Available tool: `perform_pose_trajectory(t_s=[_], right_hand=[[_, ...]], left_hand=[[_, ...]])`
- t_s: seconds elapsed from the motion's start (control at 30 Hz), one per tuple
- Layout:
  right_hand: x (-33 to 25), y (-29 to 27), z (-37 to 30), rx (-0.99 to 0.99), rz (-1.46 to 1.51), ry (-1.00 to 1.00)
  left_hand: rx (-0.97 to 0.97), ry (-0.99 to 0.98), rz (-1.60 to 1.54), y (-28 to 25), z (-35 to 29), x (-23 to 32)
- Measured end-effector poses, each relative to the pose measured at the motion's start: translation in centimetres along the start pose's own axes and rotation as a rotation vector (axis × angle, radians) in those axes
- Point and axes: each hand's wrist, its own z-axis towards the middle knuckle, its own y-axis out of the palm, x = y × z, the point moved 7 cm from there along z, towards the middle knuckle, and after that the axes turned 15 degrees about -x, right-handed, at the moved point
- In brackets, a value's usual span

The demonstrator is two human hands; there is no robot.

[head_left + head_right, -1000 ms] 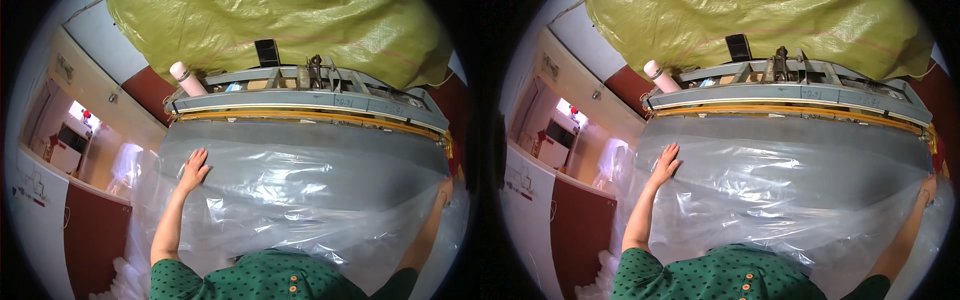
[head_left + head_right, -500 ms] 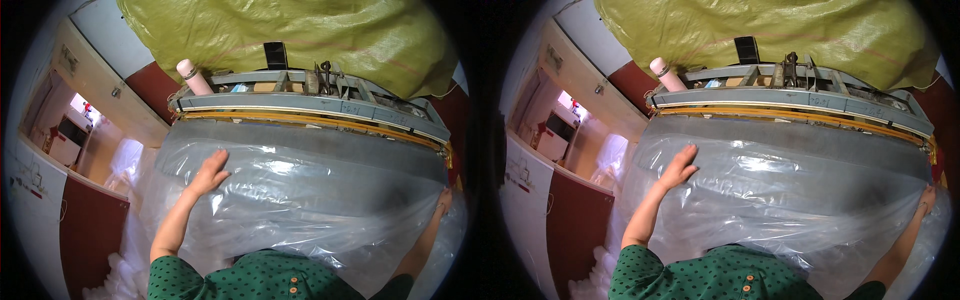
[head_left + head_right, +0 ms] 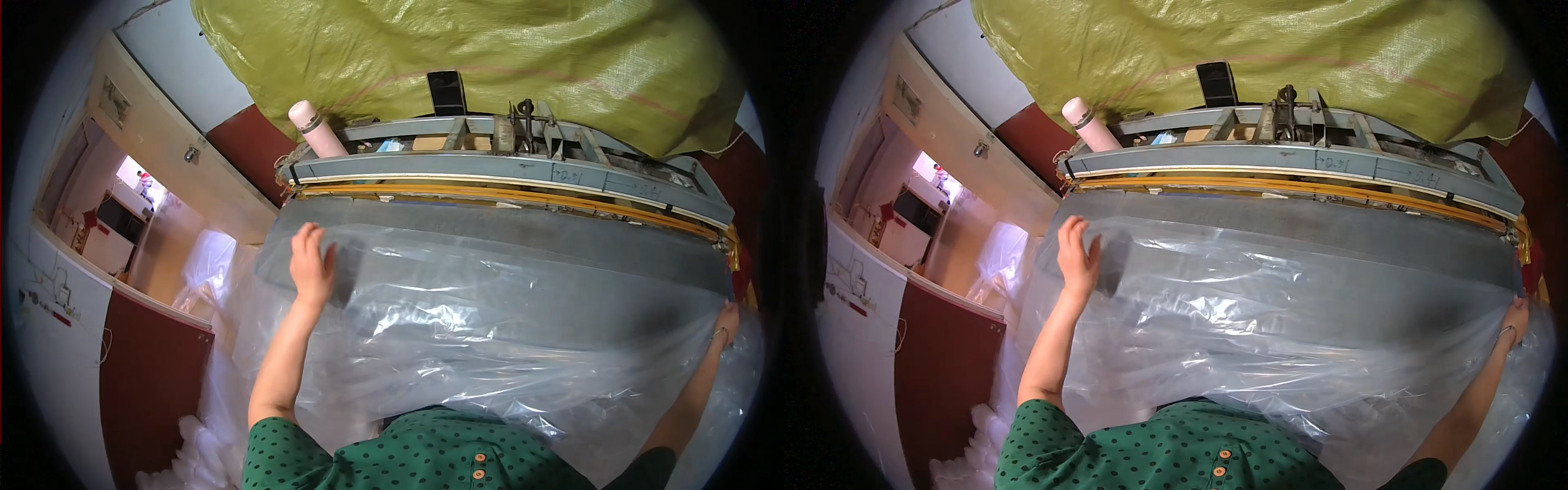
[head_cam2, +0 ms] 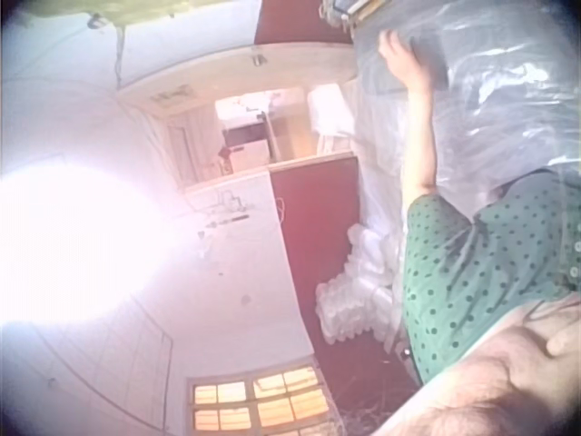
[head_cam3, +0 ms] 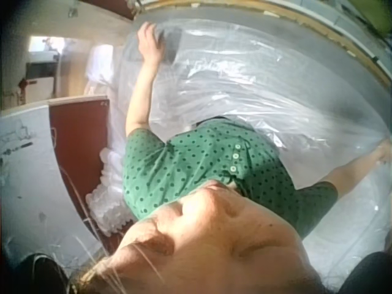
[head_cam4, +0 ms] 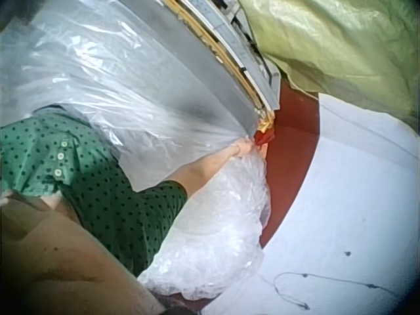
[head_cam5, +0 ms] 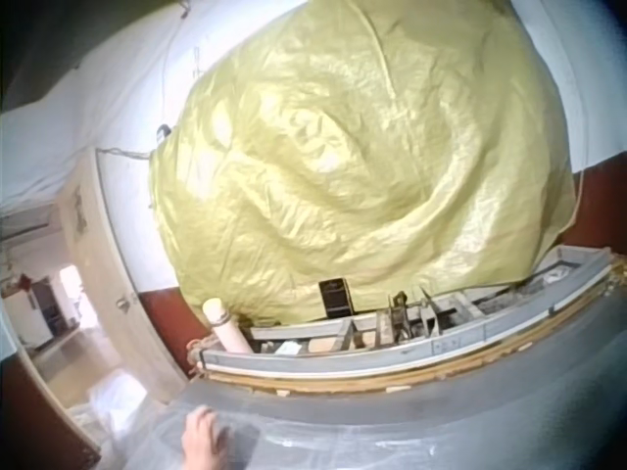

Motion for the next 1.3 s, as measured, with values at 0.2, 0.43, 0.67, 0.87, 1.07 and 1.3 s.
perform_pose_trajectory(t_s=[0.2,0.43,0.67,0.87,1.07,1.3], right_hand=[[-0.4,0.6,0.1,-0.034,0.014,0.003],[1.7,-0.8,0.1,0.018,0.253,-0.061],[7.0,-3.3,-1.1,0.081,0.849,-0.077],[13.9,-6.8,3.7,-0.029,0.953,-0.186],[-9.9,-4.5,-2.4,0.24,0.278,-0.105],[-16.8,2.8,-2.1,0.198,0.775,-0.41]], left_hand=[[-0.539,0.045,-0.172,6.3,-4.4,-1.2],[-0.504,0.033,-0.15,7.4,-1.8,-2.6],[-0.131,-0.25,-0.3,8.3,0.8,-5.3],[-0.273,-0.22,-0.173,9.5,2.2,-5.1],[0.399,-0.564,-0.779,3.8,1.1,-11.8],[0.258,-0.619,-0.633,16.0,2.3,-24.1]])
